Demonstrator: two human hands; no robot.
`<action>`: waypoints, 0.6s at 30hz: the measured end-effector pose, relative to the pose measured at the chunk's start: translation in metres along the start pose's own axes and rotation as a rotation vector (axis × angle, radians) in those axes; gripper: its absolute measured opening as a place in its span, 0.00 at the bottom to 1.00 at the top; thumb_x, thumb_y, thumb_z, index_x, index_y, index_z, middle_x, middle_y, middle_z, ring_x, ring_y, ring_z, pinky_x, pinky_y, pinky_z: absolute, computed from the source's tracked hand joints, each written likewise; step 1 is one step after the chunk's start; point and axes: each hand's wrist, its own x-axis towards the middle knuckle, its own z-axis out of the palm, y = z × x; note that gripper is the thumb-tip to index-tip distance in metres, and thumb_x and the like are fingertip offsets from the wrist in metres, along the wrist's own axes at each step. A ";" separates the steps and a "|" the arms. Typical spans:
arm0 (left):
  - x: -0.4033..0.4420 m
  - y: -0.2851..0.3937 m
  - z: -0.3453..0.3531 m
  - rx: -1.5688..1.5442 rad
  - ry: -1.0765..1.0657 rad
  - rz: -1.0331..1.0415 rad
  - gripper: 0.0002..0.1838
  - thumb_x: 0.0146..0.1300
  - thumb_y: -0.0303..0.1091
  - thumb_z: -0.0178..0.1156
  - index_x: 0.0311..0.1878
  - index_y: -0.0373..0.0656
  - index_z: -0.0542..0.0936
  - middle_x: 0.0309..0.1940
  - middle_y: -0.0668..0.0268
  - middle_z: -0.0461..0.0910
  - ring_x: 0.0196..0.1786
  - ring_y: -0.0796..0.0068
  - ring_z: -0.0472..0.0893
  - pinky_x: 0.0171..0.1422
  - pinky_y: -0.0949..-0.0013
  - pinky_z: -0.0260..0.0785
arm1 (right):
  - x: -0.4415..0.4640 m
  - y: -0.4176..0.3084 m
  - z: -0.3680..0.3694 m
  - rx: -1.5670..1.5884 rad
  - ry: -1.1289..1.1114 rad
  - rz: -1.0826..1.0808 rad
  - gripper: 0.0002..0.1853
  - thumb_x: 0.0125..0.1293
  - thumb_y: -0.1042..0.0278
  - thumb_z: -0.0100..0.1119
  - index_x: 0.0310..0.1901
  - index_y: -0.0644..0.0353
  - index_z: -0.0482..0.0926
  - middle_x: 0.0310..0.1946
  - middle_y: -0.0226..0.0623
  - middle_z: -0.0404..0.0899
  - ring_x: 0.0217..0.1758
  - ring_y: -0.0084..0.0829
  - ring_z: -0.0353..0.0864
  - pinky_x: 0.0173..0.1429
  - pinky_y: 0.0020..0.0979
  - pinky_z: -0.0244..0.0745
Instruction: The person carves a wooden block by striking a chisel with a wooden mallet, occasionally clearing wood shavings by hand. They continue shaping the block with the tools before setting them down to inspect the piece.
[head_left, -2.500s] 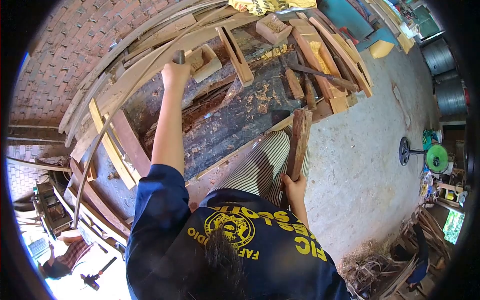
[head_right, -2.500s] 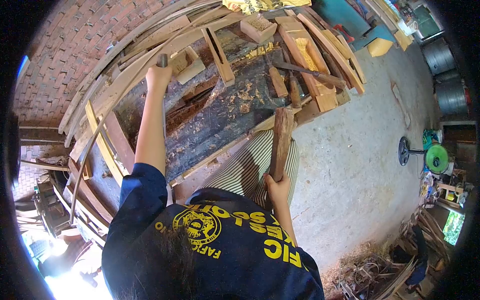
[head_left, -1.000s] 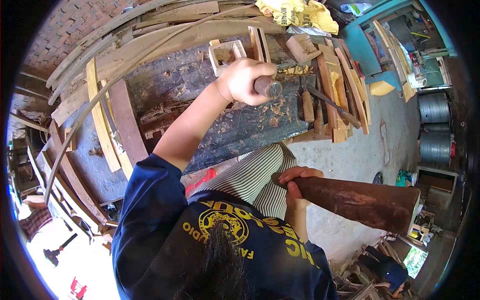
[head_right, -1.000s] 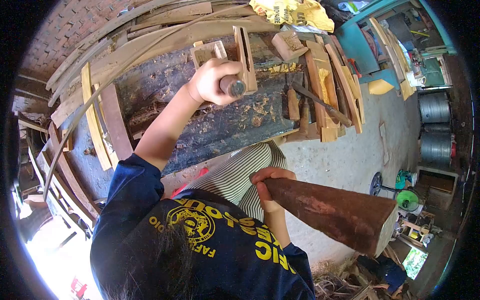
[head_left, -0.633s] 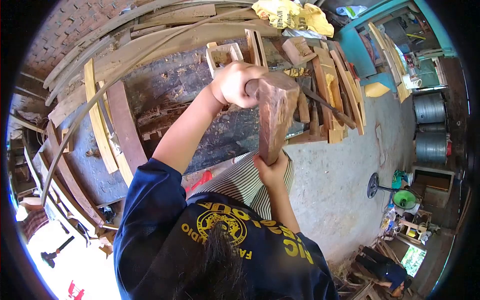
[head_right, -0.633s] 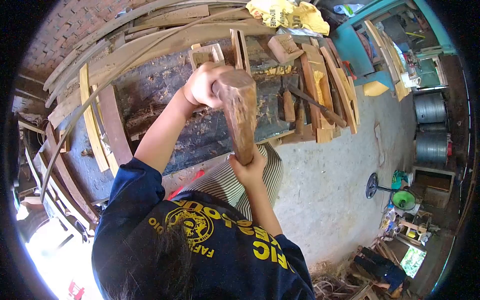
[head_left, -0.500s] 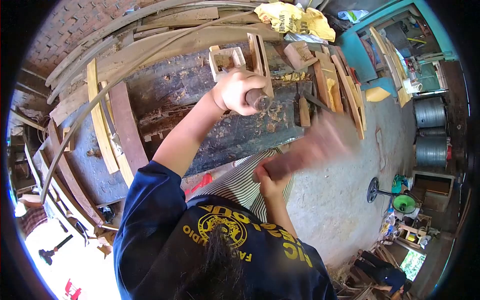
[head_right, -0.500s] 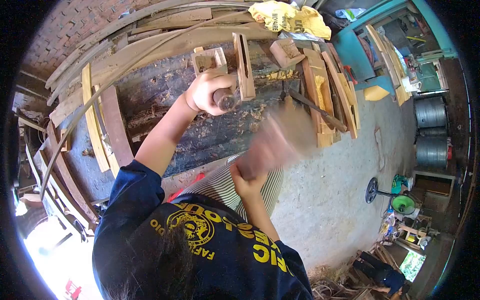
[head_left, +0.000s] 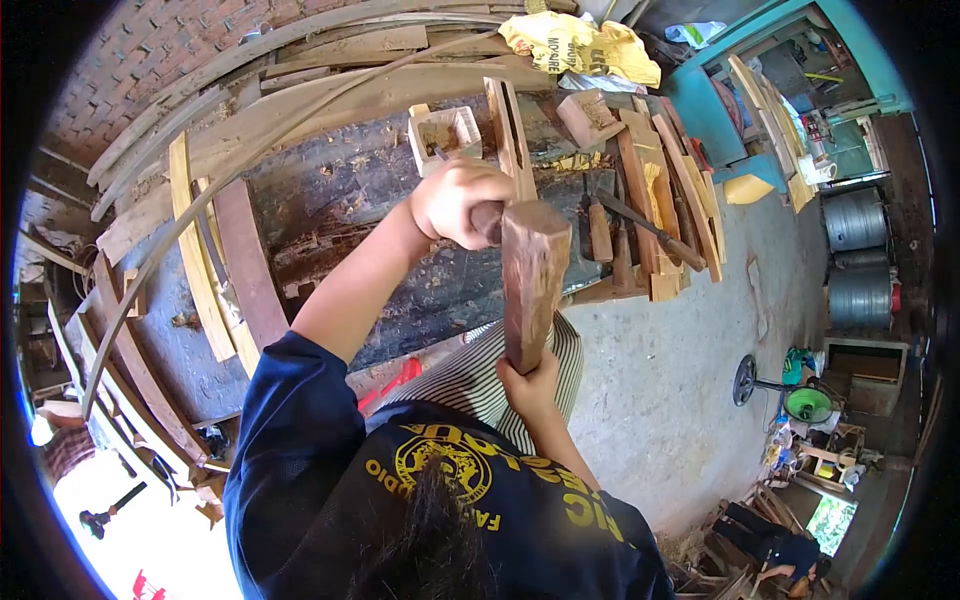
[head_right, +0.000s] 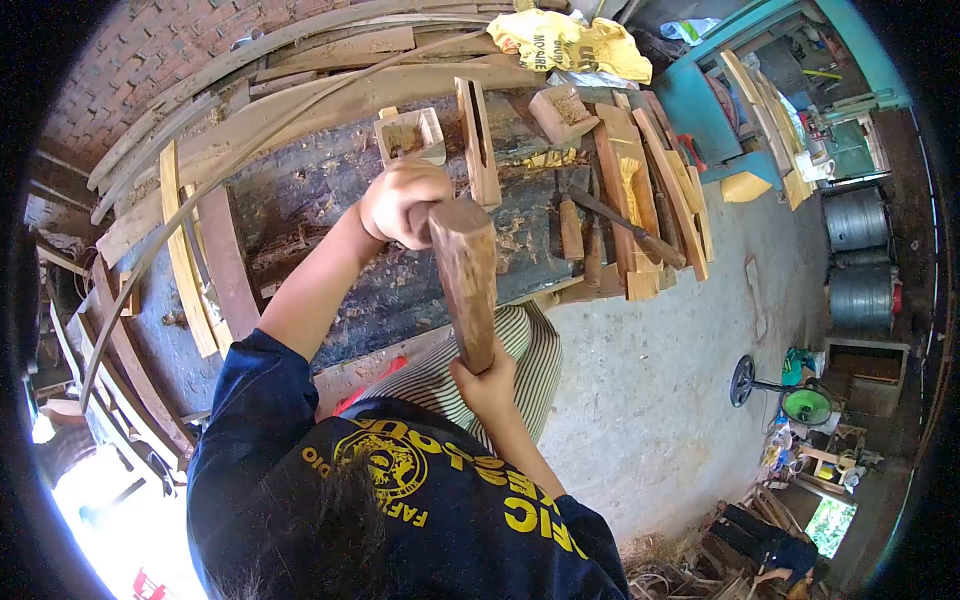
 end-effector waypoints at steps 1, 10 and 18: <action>-0.001 0.001 0.000 0.002 -0.013 -0.008 0.17 0.33 0.37 0.68 0.29 0.42 0.75 0.23 0.61 0.74 0.26 0.54 0.75 0.31 0.60 0.68 | 0.000 -0.007 -0.002 -0.131 -0.068 0.095 0.13 0.51 0.77 0.64 0.39 0.68 0.76 0.29 0.34 0.78 0.34 0.22 0.76 0.39 0.25 0.72; -0.002 -0.002 0.001 -0.029 0.010 0.028 0.16 0.34 0.36 0.67 0.25 0.40 0.73 0.21 0.60 0.71 0.24 0.53 0.73 0.28 0.59 0.65 | 0.002 -0.005 -0.008 -0.073 -0.125 0.093 0.15 0.50 0.76 0.62 0.41 0.70 0.76 0.28 0.36 0.79 0.33 0.21 0.77 0.38 0.25 0.73; 0.000 0.000 0.001 -0.004 -0.063 0.054 0.18 0.33 0.36 0.67 0.30 0.43 0.74 0.21 0.63 0.74 0.26 0.55 0.75 0.30 0.59 0.68 | -0.010 0.006 -0.010 0.000 -0.033 -0.181 0.14 0.51 0.77 0.62 0.40 0.68 0.74 0.28 0.32 0.75 0.30 0.19 0.72 0.35 0.24 0.69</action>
